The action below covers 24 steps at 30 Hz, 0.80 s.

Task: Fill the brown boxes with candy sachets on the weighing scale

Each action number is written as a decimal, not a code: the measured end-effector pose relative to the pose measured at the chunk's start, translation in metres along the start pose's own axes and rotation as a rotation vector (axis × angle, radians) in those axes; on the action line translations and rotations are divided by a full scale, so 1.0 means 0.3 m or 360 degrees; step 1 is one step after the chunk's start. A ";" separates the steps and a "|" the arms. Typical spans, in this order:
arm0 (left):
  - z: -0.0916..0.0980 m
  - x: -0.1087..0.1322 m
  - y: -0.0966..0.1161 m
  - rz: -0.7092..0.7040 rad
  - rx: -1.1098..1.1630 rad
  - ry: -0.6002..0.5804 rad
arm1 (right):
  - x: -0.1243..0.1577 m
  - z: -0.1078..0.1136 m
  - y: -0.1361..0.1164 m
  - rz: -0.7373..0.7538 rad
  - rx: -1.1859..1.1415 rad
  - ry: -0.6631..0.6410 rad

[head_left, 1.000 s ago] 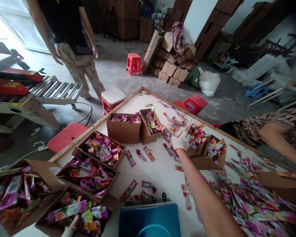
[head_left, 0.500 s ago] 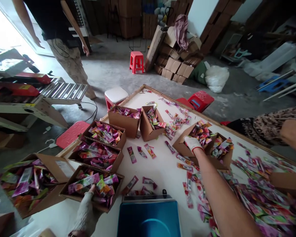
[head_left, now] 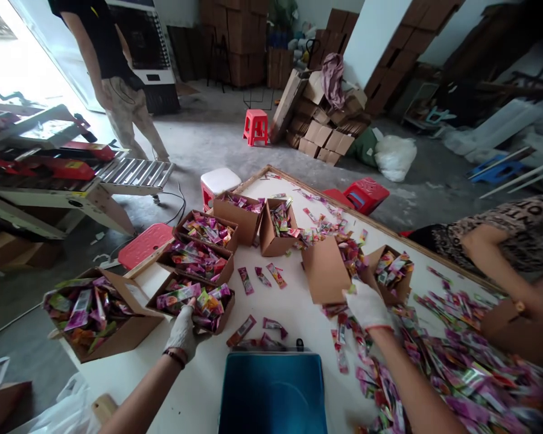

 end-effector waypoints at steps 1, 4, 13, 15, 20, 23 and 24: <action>-0.004 -0.011 0.023 -0.0032 -0.0047 -0.0003 | 0.070 0.033 0.041 0.0048 0.0023 -0.0056; -0.024 -0.038 0.098 -0.0121 -0.0184 -0.0008 | 0.330 0.122 0.173 0.0355 0.0103 -0.0146; 0.042 -0.004 0.099 -0.0223 -0.0605 -0.0174 | 0.959 0.141 -0.017 0.1284 0.0197 -0.0249; 0.122 0.022 0.028 -0.0267 -0.0770 -0.0319 | 0.991 0.142 -0.089 0.1268 0.0290 -0.0395; 0.411 0.086 -0.156 -0.0187 -0.1060 -0.0350 | 1.051 0.213 0.021 0.0868 -0.0224 -0.0179; 0.587 0.126 -0.230 -0.0150 -0.1121 -0.0302 | 1.109 0.134 0.227 0.0259 -0.0651 -0.0093; 0.636 0.142 -0.245 -0.0150 -0.1137 -0.0297 | 1.137 0.080 0.288 0.0056 -0.0722 -0.0095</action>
Point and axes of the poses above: each hand's wrist, its own x-axis away from the middle knuckle, its own z-axis out of the back of the hand, y = z × x, the point moved 2 cm from there along -x, towards the middle knuckle, and after that the axes turned 3 degrees about x, right-handed, at the moved point
